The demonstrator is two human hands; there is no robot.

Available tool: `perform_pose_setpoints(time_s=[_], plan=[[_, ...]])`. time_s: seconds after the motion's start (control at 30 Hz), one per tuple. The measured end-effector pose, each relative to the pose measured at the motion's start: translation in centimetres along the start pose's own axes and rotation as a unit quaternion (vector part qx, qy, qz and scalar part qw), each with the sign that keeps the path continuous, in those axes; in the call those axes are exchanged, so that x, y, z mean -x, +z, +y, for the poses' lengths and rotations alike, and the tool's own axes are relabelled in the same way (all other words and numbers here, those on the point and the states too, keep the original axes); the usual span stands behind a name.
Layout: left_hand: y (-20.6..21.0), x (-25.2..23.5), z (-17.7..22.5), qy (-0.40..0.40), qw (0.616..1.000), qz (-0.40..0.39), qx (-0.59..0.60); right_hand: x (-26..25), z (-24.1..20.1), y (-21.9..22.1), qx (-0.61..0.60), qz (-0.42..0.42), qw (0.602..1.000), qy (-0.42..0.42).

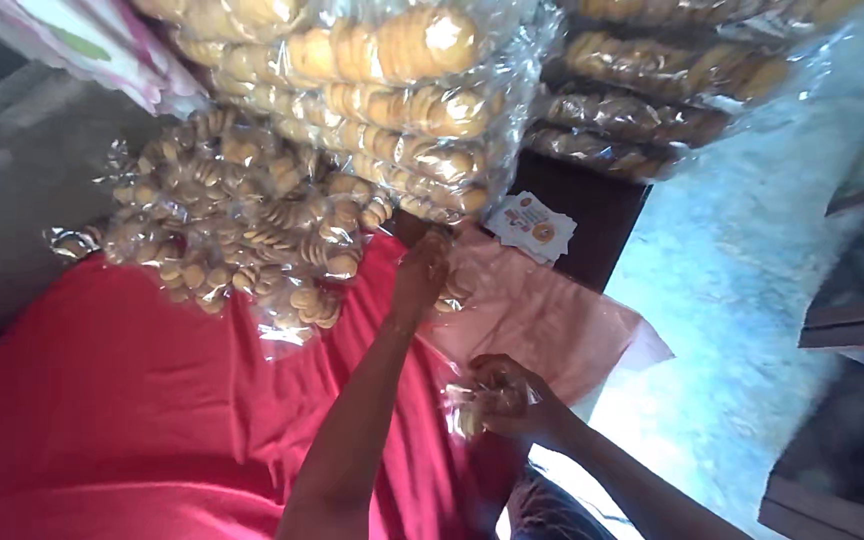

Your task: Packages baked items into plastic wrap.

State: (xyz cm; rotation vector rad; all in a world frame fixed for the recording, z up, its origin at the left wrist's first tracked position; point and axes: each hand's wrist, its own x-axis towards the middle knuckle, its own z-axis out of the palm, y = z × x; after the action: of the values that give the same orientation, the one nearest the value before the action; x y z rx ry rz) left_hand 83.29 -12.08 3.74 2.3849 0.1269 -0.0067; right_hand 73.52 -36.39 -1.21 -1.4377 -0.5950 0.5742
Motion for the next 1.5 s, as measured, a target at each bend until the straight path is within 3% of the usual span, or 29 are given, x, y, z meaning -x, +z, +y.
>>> perform_pose_setpoints(time_s=[0.07, 0.2, 0.23, 0.3, 0.37, 0.4, 0.5, 0.63, 0.7, 0.77, 0.87, 0.93, 1.17, 1.27, 1.37, 1.43, 1.5], plan=[[1.8, -3.0, -0.4, -0.016, 0.991, -0.065, -0.115, 0.5, -0.8, -0.4, -0.064, -0.039, 0.997, 0.017], [0.9, -3.6, -2.0, -0.061, 0.973, -0.036, -0.218, 2.2, -1.5, -2.5, -0.11, -0.08, 0.989, 0.05], [-0.5, -3.0, -2.3, -0.078, 0.978, -0.027, -0.193, 2.5, -1.6, -3.2, -0.127, -0.076, 0.987, 0.054], [-3.7, -1.4, -2.4, -0.116, 0.993, -0.006, -0.028, 3.0, -2.0, -4.7, -0.173, -0.069, 0.981, 0.055], [-5.8, 0.4, -1.6, -0.153, 0.974, -0.045, 0.163, 2.9, -2.8, -5.6, -0.224, -0.065, 0.969, 0.078], [-6.0, 1.0, -0.7, -0.155, 0.965, -0.085, 0.196, 2.7, -3.0, -5.8, -0.241, -0.06, 0.964, 0.093], [-3.6, 0.8, 1.1, -0.073, 0.974, -0.213, 0.038, 0.8, -2.1, -6.1, -0.293, -0.1, 0.945, 0.102], [0.6, 0.4, 3.6, 0.089, 0.94, -0.297, -0.14, -2.3, -1.8, -6.2, -0.258, -0.082, 0.949, 0.161], [1.4, 1.7, 4.2, 0.194, 0.936, -0.258, -0.137, -2.8, -1.4, -6.5, -0.208, -0.072, 0.956, 0.194], [1.5, 3.8, 4.1, 0.237, 0.949, -0.196, -0.072, -2.7, -1.0, -6.8, -0.164, -0.08, 0.959, 0.215], [1.8, 7.0, 2.7, 0.119, 0.98, -0.122, 0.099, -2.5, -0.4, -7.4, -0.123, -0.116, 0.96, 0.221], [2.9, 8.4, 1.1, 0.035, 0.977, -0.12, 0.175, -2.8, -0.4, -7.5, -0.124, -0.132, 0.958, 0.221], [4.8, 9.1, 0.9, 0.056, 0.976, -0.05, 0.206, -3.6, -0.8, -7.9, -0.163, -0.129, 0.954, 0.215], [3.1, 11.0, 1.5, 0.067, 0.964, 0.001, 0.256, -4.0, -2.2, -7.6, -0.154, -0.202, 0.958, 0.133], [-0.8, 18.0, 1.2, 0.077, 0.969, 0.047, 0.231, -3.8, -2.5, -5.0, -0.252, -0.384, 0.887, 0.041], [-3.4, 24.1, 0.3, 0.051, 0.987, 0.088, 0.127, -3.2, -2.9, -1.0, -0.274, -0.474, 0.836, 0.026], [-4.9, 30.2, -1.0, 0.007, 0.991, 0.131, 0.012, -1.8, -2.5, 3.9, -0.256, -0.524, 0.812, 0.044]])
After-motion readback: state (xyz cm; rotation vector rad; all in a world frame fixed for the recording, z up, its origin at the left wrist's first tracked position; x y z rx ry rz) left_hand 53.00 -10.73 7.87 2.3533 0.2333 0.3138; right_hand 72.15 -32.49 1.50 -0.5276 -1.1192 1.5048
